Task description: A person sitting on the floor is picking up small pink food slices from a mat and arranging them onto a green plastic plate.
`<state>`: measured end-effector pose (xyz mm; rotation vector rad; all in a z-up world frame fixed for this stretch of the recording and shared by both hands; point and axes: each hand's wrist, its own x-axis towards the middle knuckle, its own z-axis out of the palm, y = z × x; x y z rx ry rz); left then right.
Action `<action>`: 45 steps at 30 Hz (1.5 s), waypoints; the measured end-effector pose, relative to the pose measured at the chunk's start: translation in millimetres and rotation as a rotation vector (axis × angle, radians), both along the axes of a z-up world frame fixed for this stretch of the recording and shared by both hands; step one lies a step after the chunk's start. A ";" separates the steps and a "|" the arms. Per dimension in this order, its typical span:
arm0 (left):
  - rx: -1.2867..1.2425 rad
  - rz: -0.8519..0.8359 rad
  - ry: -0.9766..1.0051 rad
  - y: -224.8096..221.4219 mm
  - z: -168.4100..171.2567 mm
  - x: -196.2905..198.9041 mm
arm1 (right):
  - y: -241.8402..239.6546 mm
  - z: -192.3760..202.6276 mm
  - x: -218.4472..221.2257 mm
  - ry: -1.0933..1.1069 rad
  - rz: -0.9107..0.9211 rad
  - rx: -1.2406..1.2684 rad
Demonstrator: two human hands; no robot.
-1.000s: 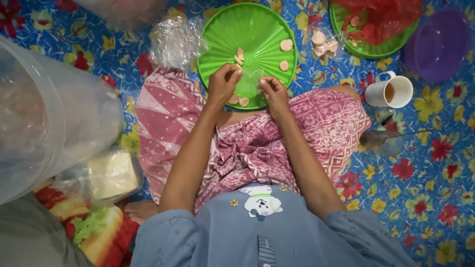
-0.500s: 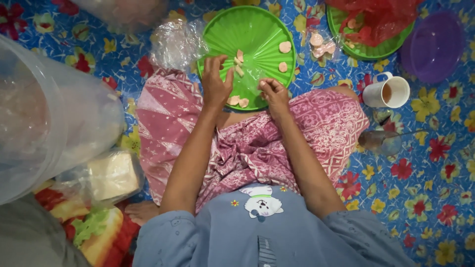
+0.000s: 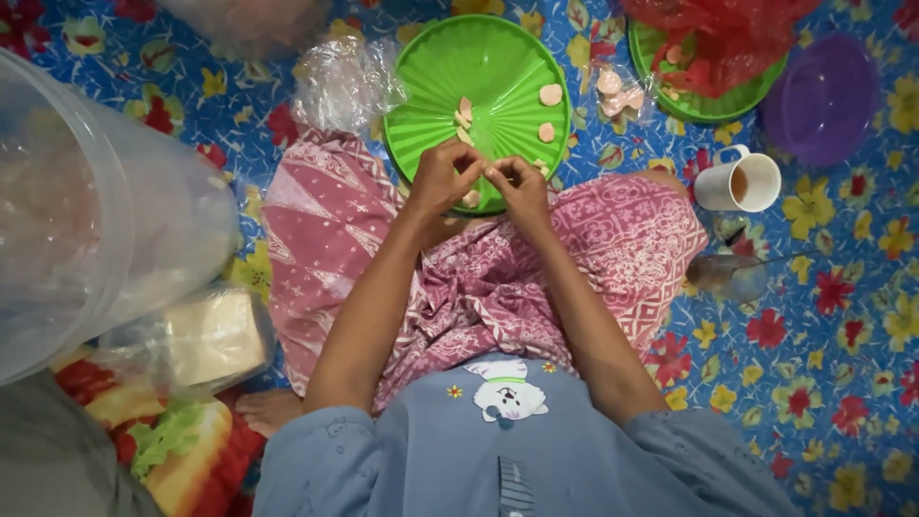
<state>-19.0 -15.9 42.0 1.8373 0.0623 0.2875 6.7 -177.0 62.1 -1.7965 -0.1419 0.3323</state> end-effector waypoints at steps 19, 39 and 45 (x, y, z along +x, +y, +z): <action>0.114 -0.036 -0.088 7.0 24.1 -1.0 | -5.4 18.3 1.7 -0.019 -0.026 0.038; -0.189 -0.127 0.004 26.5 33.2 1.8 | -1.0 75.5 -9.1 0.117 0.044 0.059; -0.265 -0.109 -0.028 26.2 16.1 5.0 | -6.9 32.1 6.2 0.226 0.013 0.149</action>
